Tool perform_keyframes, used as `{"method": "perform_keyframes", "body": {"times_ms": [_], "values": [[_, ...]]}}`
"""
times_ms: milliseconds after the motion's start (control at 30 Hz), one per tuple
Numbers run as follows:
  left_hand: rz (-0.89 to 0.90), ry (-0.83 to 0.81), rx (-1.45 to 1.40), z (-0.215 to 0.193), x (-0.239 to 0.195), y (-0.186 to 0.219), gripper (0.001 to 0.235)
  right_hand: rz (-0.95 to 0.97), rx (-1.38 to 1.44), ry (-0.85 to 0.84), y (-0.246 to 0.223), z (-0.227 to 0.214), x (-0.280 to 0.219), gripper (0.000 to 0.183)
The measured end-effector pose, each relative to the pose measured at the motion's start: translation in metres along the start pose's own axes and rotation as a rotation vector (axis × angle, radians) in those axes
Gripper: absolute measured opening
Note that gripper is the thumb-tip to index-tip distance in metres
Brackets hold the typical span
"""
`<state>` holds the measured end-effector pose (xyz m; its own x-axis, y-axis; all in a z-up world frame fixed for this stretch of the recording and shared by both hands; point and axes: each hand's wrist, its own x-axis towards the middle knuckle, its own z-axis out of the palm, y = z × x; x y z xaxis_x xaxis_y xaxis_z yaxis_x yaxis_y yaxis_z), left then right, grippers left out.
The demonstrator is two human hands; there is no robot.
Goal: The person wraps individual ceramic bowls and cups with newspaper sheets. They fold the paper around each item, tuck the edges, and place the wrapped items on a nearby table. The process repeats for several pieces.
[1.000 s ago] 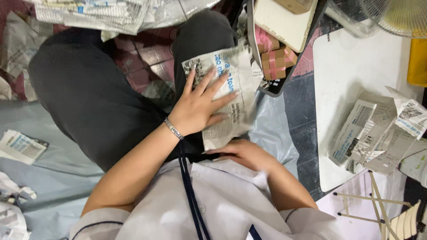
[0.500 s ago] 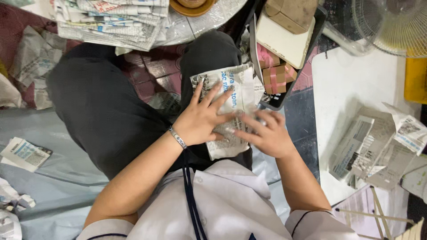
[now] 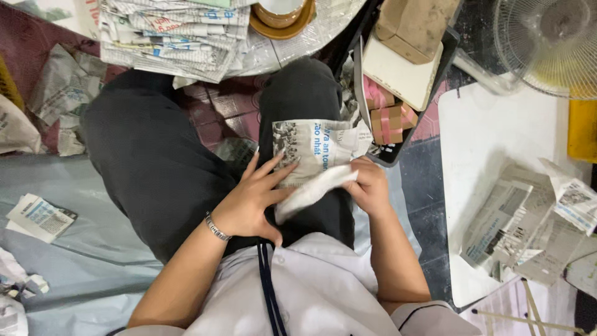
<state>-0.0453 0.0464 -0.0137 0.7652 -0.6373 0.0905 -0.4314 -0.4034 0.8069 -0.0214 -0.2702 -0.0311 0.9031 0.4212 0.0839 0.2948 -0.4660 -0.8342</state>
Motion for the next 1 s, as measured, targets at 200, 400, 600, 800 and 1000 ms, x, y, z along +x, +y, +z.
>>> {"method": "perform_keyframes", "body": {"times_ms": [200,400,600,800,1000], "values": [[-0.174,0.241,-0.157,0.022,0.004,0.000,0.043,0.387,0.157,0.217,0.010,0.037,-0.007,0.015],[-0.455,0.303,-0.425,0.038,0.005,-0.021,0.027,0.412,0.228,0.339,0.004,0.041,0.001,0.018],[-0.706,0.394,-0.722,0.057,0.004,-0.039,0.033,0.484,0.125,0.375,-0.020,0.051,0.025,0.023],[-0.904,0.262,-0.262,0.043,0.019,-0.028,0.056,0.498,-0.153,0.452,-0.019,0.053,0.032,0.033],[-0.731,0.162,-0.329,0.037,0.021,-0.034,0.069,0.452,-0.148,0.479,0.003,0.060,0.023,0.042]]}}
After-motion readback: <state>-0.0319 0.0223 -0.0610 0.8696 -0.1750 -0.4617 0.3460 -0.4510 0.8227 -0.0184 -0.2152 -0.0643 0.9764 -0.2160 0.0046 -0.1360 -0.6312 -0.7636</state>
